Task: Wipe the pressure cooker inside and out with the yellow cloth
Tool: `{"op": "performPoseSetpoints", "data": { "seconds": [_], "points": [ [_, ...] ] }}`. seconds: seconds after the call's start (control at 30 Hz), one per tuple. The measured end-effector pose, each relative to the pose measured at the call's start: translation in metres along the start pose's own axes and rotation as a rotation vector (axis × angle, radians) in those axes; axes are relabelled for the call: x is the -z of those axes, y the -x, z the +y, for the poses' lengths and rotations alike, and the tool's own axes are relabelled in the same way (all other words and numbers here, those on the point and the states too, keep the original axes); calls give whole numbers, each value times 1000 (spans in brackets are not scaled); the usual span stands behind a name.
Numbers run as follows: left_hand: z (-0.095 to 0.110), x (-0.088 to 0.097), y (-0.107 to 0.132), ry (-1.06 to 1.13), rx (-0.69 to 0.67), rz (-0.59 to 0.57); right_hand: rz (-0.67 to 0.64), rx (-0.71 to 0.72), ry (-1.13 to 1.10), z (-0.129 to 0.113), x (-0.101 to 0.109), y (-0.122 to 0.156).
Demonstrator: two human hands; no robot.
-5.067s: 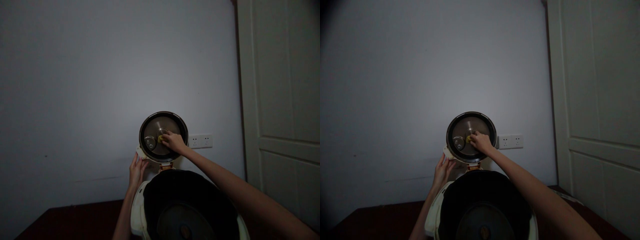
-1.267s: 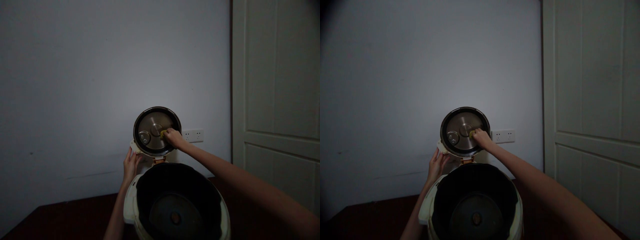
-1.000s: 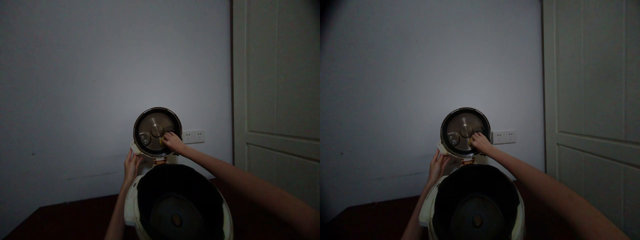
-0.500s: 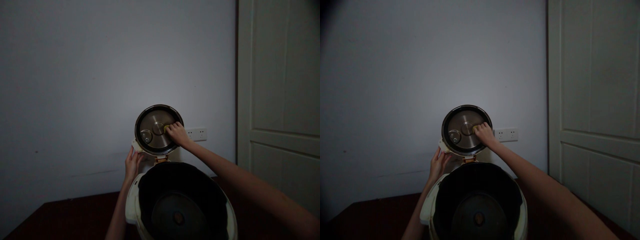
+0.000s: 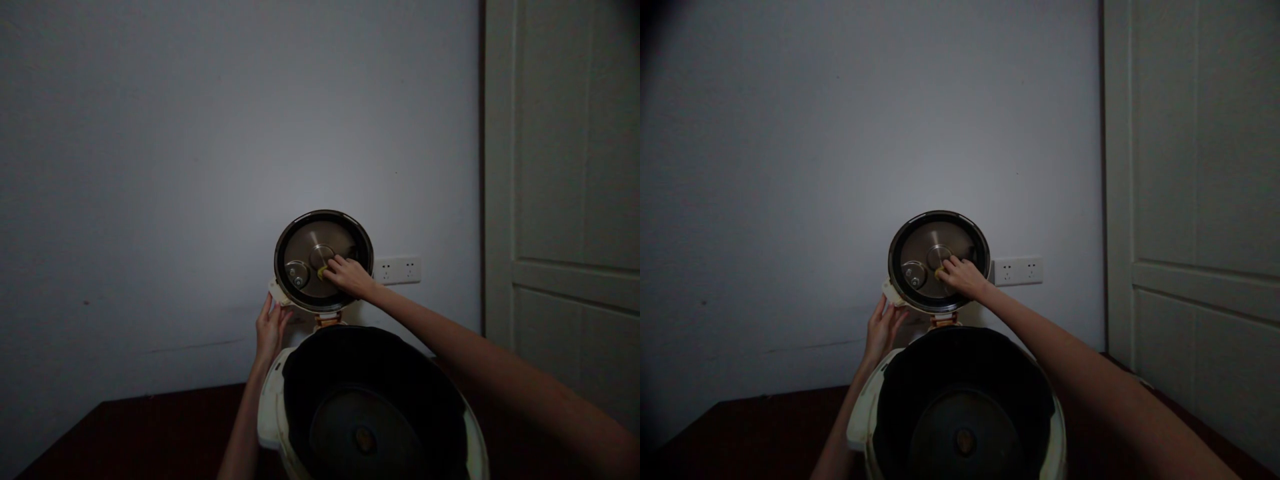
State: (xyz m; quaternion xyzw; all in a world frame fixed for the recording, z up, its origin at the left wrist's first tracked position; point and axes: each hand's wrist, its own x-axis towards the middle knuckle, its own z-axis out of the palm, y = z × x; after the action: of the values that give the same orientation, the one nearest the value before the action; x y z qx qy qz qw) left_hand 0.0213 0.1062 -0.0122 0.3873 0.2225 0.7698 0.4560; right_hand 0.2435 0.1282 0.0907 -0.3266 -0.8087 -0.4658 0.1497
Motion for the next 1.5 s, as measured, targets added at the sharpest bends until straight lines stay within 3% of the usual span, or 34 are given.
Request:
{"op": "performPoseSetpoints", "data": {
  "seconds": [0.1, 0.27, 0.47, 0.63, 0.93, 1.2, 1.27, 1.43, 1.5],
  "points": [
    [-1, 0, 0, 6, 7, 20, -13, -40, -23, -7, -4, 0],
    [-2, 0, -2, 4, 5, 22, -98, 101, -90, -25, -6, -1],
    [-2, 0, 0, -18, -15, -5, -81, -122, -100, -29, 3, -16],
    [0, -1, 1, -13, 9, -2, -97, -8, -118, -44, 2, -16],
    [3, -3, 1, -11, 6, 5, -26, 9, -60, -7, 4, -22],
    [-4, 4, -4, -24, -19, -11, 132, -405, -60, 17, 21, -51],
    [-3, 4, -4, -23, -20, -9, 130, -368, -61, 13, 19, -48],
    [0, 0, -1, -20, -1, 10, 28, -55, -70, -3, 10, -29],
    [1, -2, -1, -13, -7, 21, 32, -106, -79, 1, 14, -32]
  ]
}}
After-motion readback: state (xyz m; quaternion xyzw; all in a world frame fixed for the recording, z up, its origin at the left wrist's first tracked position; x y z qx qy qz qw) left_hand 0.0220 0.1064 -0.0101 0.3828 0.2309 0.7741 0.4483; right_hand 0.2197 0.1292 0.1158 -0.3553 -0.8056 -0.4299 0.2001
